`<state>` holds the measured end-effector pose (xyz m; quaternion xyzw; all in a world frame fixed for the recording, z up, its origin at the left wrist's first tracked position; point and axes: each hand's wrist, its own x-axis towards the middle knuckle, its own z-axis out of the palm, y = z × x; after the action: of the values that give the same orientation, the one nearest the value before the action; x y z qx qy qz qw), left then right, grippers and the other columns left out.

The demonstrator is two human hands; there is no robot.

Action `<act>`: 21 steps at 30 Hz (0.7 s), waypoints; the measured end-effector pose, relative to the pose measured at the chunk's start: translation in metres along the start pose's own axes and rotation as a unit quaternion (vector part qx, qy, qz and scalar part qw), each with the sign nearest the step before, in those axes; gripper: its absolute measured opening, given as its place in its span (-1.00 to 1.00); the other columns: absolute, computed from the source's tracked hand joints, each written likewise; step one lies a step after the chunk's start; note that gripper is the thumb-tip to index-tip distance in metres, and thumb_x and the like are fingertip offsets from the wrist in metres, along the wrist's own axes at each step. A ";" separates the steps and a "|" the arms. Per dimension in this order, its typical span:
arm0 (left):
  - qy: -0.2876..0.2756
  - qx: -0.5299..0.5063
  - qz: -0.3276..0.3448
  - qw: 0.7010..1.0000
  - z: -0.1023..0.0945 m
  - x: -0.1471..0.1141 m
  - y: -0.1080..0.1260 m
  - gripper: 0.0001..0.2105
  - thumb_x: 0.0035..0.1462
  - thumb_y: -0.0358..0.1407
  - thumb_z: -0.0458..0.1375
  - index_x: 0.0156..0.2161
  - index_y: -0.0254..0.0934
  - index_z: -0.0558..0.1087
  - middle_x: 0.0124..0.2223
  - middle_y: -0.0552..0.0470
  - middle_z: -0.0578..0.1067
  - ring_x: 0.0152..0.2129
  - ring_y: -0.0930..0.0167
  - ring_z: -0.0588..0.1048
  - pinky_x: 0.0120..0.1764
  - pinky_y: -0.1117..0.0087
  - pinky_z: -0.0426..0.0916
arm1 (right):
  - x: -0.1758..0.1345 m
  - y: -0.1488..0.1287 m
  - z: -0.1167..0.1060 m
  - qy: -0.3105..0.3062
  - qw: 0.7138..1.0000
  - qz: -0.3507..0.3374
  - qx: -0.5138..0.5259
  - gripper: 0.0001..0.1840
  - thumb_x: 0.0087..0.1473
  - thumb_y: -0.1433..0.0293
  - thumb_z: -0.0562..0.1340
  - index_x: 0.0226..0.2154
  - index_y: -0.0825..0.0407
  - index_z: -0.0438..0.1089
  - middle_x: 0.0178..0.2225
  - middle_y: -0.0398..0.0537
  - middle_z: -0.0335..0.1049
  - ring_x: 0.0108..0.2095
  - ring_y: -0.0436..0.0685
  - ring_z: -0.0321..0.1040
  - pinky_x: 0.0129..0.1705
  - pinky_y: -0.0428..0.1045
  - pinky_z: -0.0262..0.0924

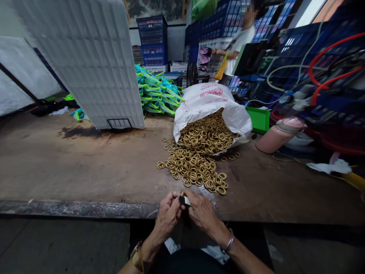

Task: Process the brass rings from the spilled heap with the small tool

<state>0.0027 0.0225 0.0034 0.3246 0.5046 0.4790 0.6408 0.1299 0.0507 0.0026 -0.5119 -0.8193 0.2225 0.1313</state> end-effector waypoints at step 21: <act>-0.025 -0.197 -0.056 0.978 -0.028 -0.003 0.003 -0.73 -0.01 -0.13 0.11 -0.45 -0.34 0.27 -0.42 0.00 0.42 -0.72 0.63 0.24 -0.74 0.61 0.00 | 0.112 -0.005 -0.021 0.032 0.987 -0.015 -0.157 -0.71 -0.01 0.57 -0.04 -0.25 0.02 0.25 -0.26 -0.06 0.33 -0.31 0.03 0.28 -0.35 -0.12 0.01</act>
<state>-0.0251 0.0185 -0.0002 0.1749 0.4017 0.5244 0.7302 0.0854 0.1543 0.0220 -0.5209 -0.8469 0.0726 0.0788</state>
